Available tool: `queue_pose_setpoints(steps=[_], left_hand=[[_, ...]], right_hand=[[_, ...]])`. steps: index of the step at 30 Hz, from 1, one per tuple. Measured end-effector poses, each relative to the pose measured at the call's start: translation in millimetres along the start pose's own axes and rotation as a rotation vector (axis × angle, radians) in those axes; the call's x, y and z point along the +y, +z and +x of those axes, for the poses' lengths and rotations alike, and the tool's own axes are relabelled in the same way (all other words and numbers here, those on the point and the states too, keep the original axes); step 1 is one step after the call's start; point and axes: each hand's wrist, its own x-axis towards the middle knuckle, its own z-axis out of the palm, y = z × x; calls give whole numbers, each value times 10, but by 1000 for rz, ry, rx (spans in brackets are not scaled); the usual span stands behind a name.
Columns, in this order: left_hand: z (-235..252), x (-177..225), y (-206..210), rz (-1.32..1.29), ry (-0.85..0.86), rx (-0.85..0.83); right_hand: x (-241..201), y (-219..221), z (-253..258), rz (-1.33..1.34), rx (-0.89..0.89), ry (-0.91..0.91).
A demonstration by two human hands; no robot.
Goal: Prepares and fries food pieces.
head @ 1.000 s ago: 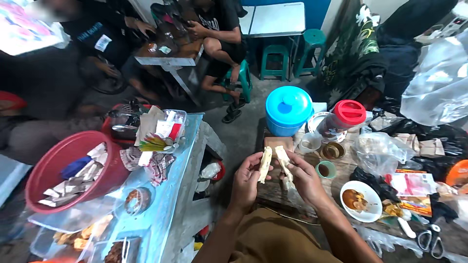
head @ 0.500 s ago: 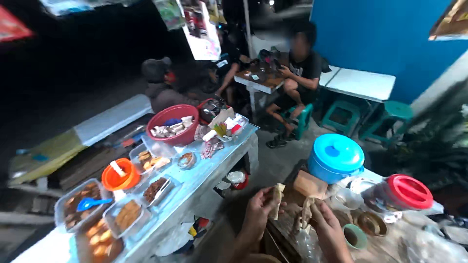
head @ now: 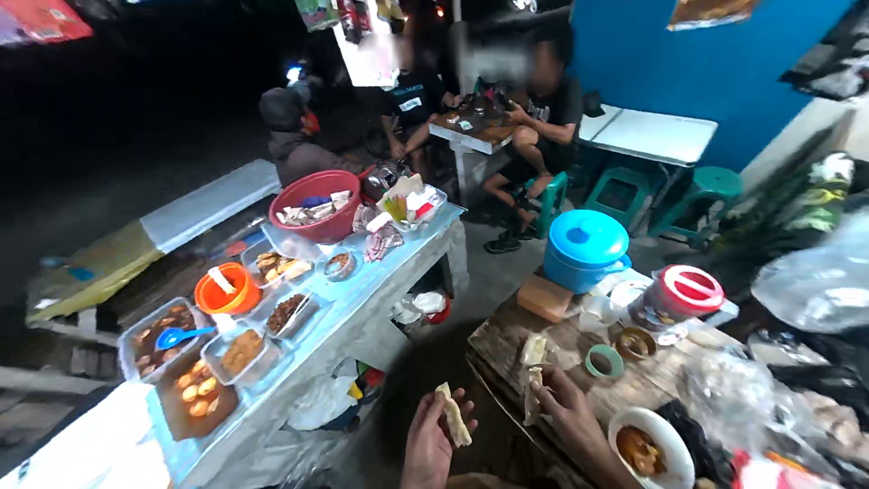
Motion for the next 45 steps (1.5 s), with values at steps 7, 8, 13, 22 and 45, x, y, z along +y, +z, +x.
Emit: queue_pose_setpoints(steps=[7,8,13,22,45], left_hand=[[-17,-342,213,466,-207,-359],[-30,-419,251,548,-238,-416],[-186,-847,493,740,-374,-644],[-943,-1931,934,832,-518,-869],[-2839,-6727,1743,709,-948,-884]], right_hand=[[-170,-607,-1006,118,521,157],[-183,-706,-1182,265,596,161],[-120,-1116,-2085,536,860,83],[625,-1982,-3664,-374,1150,350],[2646,-5589,-4860,-601,1024,503]])
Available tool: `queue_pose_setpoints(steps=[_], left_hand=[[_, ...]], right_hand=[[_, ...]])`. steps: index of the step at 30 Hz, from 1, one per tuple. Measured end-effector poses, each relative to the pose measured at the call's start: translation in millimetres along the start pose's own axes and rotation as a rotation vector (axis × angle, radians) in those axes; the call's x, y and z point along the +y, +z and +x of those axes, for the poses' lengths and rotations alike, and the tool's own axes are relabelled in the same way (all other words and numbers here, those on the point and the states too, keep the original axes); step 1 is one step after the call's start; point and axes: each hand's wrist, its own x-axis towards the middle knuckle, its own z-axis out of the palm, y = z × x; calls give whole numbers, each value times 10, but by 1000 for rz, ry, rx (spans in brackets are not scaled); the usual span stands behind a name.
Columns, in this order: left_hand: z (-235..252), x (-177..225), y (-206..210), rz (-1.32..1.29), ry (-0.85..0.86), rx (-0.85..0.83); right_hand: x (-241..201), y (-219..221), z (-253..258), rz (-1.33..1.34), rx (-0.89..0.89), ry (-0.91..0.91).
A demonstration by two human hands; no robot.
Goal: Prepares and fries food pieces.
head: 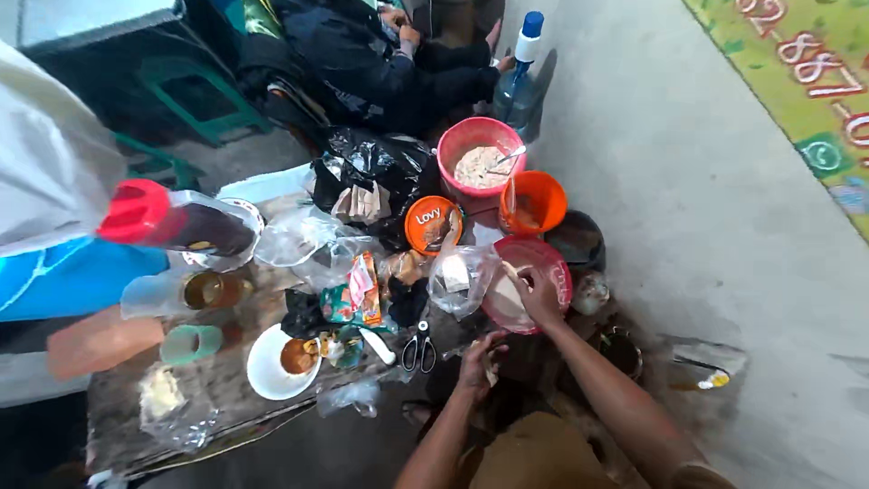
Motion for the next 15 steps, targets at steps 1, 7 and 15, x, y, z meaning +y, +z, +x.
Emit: queue_pose_setpoints(steps=[1,7,15], left_hand=[[78,-86,65,-16,-30,64],[360,-431,308,-36,-17,324],[484,-365,577,-76,85,405]], right_hand=[[38,44,-6,-99,-51,-21],[153,167,-91,-424,-182,-132],[70,-73,-51,-448,-259,-107]])
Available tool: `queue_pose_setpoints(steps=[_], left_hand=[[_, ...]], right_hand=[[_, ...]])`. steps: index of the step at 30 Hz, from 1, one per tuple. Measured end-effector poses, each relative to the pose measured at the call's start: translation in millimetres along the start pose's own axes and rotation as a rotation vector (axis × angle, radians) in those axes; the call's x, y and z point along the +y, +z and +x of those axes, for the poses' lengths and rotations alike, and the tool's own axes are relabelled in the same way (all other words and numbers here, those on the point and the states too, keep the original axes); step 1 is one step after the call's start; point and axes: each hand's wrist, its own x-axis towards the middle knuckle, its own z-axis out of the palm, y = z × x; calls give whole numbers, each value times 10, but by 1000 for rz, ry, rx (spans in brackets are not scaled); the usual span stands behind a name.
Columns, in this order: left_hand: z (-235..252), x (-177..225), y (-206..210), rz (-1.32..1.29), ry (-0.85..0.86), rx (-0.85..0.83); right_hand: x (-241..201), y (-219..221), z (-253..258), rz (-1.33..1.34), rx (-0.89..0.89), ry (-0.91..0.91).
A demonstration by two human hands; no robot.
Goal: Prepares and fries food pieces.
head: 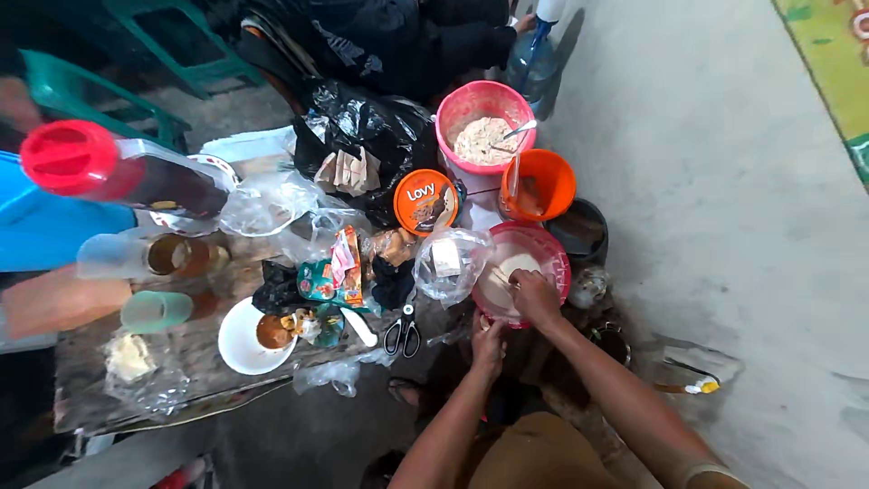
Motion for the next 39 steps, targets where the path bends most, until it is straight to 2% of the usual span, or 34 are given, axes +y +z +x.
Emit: queue_pose_setpoints(steps=[3,7,13,16,19,21,24,27,29,32,35,39], left_hand=[[-65,71,9,39,16,31],[-217,147,-54,111,42,-17],[-758,397,-87,161,2,-79],[-1120,608,-200,172,-1,-110],[-1478,827,-441,174,56,-133],[-1735,1000,-703,176,115,-163],[-2163,1224,-1134,91,189,-152],[-2634,1285,-1634,-48,327,-54],[-2929,1242,-1983,-150,475,62],[-3370,1106,-2536,-410,668,275],[-3705,855,-3201,-573,775,431],[-4184,438,-4109,-735,870,725]], right_hand=[[57,-307,5,103,-44,10],[148,-792,-20,188,-158,-8],[257,-1439,-215,263,-233,-68],[118,-1786,-366,309,-277,-107],[-209,-2105,-508,365,-330,-216],[-599,-2311,-586,345,-391,-350],[-1384,-2526,-699,131,-437,-647],[-2429,-2477,-847,-130,-410,-1074],[-3235,-2366,-1064,-211,-495,-1291],[-4421,-1961,-1582,-347,-653,-1553],[-5413,-1297,-2180,-370,-654,-1853],[-6465,-244,-3306,-316,-571,-2142]])
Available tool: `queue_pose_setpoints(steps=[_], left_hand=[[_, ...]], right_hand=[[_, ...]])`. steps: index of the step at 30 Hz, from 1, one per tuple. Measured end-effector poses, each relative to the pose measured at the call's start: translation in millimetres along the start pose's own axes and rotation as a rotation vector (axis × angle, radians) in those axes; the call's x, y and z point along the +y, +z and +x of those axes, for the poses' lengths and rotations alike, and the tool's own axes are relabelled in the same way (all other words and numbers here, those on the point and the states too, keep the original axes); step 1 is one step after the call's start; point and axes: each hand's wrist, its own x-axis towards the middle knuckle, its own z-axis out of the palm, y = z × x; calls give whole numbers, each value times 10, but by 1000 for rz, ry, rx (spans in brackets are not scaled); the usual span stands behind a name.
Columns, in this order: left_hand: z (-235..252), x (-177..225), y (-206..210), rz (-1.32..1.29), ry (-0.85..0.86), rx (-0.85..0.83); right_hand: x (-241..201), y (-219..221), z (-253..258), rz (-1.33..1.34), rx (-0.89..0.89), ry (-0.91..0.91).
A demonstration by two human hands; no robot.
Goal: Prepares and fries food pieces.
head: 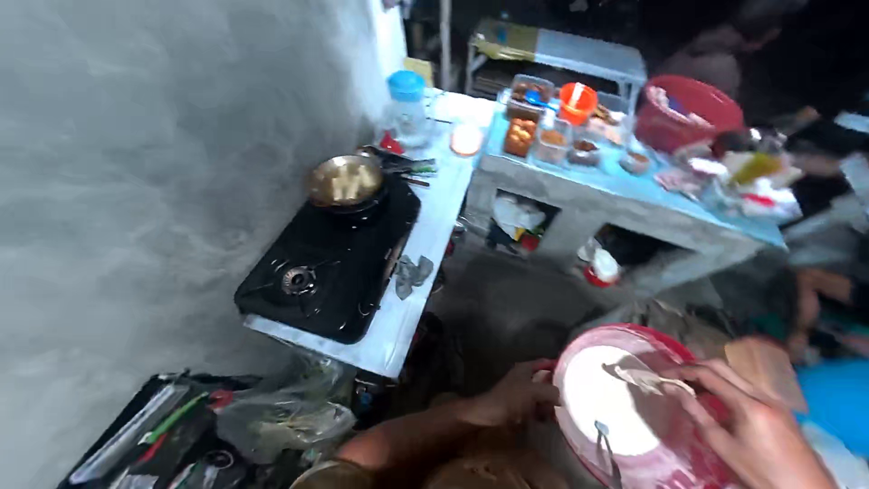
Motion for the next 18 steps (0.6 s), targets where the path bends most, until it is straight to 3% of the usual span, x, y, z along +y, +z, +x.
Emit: queue_pose_setpoints(steps=[4,8,13,18], left_hand=[[125,545,-879,-143,169,258],[55,1039,-1554,-222,304,572],[74,1170,-2136,-352,433,930],[200,1169,-2429,-495,570,1230]], right_hand=[[-375,435,1690,-54,20,-268],[-1054,627,3088,24,-73,-513],[-1981,820,4369,163,-202,-772],[-2818,1101,5447,297,-344,-973]])
